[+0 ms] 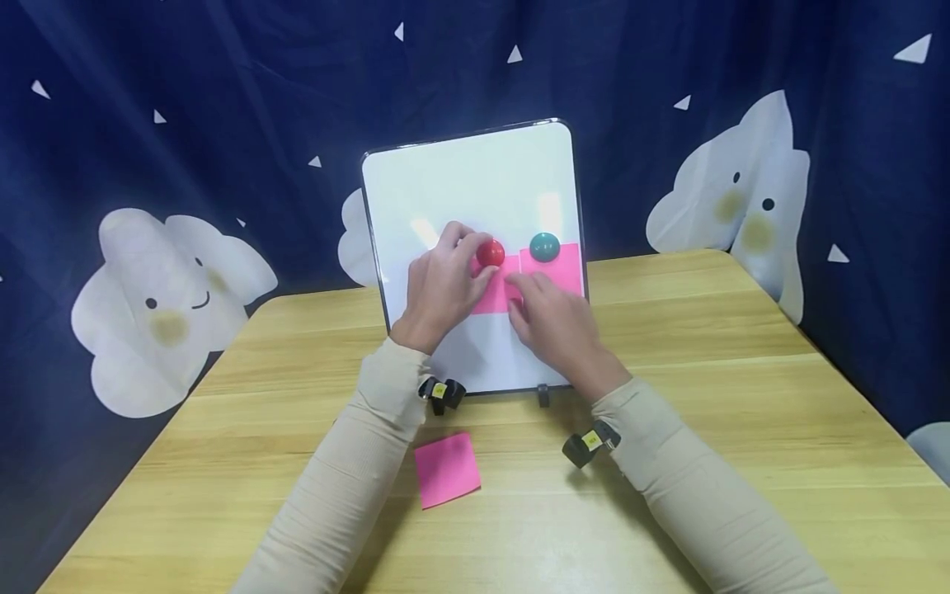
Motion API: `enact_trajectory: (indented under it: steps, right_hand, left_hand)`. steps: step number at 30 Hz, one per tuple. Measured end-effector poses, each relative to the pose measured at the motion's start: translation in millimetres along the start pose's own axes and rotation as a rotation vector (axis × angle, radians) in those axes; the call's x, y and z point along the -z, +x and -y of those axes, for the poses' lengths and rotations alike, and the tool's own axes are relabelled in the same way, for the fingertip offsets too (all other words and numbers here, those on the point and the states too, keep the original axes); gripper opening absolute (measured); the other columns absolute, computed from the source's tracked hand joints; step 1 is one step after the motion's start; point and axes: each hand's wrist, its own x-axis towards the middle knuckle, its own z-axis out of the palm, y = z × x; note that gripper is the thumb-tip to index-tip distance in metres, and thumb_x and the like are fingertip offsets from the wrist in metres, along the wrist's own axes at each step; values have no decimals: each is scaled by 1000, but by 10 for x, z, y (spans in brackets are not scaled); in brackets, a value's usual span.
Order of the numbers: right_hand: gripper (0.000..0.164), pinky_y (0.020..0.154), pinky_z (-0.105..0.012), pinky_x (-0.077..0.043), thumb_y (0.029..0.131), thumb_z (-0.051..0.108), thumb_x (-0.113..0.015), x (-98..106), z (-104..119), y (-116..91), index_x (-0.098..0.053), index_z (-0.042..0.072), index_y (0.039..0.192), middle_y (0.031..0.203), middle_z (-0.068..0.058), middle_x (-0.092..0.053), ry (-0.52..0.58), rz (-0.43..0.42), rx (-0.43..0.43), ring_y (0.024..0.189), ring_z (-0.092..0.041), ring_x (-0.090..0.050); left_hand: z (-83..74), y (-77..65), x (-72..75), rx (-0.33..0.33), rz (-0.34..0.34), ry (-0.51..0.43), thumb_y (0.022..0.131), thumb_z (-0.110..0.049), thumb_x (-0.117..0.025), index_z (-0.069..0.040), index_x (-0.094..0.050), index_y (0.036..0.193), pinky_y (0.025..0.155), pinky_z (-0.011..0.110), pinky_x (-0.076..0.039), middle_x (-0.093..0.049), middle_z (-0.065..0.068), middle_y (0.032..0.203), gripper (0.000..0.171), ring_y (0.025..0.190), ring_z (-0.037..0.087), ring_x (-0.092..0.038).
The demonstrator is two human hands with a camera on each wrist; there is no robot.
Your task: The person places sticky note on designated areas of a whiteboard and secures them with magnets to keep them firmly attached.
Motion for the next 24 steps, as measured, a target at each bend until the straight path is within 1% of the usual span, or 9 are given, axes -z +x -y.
enact_trajectory:
  steps: [9, 17, 24]
  right_hand:
    - [35, 48, -28, -43, 91, 12, -71, 4, 10, 2, -63, 6, 124, 86, -5, -61, -4, -2, 6, 63, -15, -54]
    - [35, 49, -28, -45, 91, 12, -72, -5, -1, -8, -62, 6, 124, 87, -6, -62, -7, 3, -5, 64, -15, -55]
    - [36, 48, -27, -44, 91, 12, -72, -7, 3, -8, -62, 6, 124, 86, -6, -61, -7, -1, 1, 62, -15, -54]
  left_hand:
    - [3, 11, 9, 3, 5, -3, 89, -33, -77, -12, -69, 124, 70, 28, -57, -61, 6, 112, 41, 82, 18, -69]
    - [-8, 12, 0, 2, 8, 13, 88, -35, -77, -11, -68, 124, 72, 27, -57, -62, 8, 112, 44, 83, 17, -70]
    - [-17, 11, 0, 9, 10, 26, 88, -36, -76, -12, -67, 126, 72, 27, -57, -61, 8, 113, 46, 83, 17, -70]
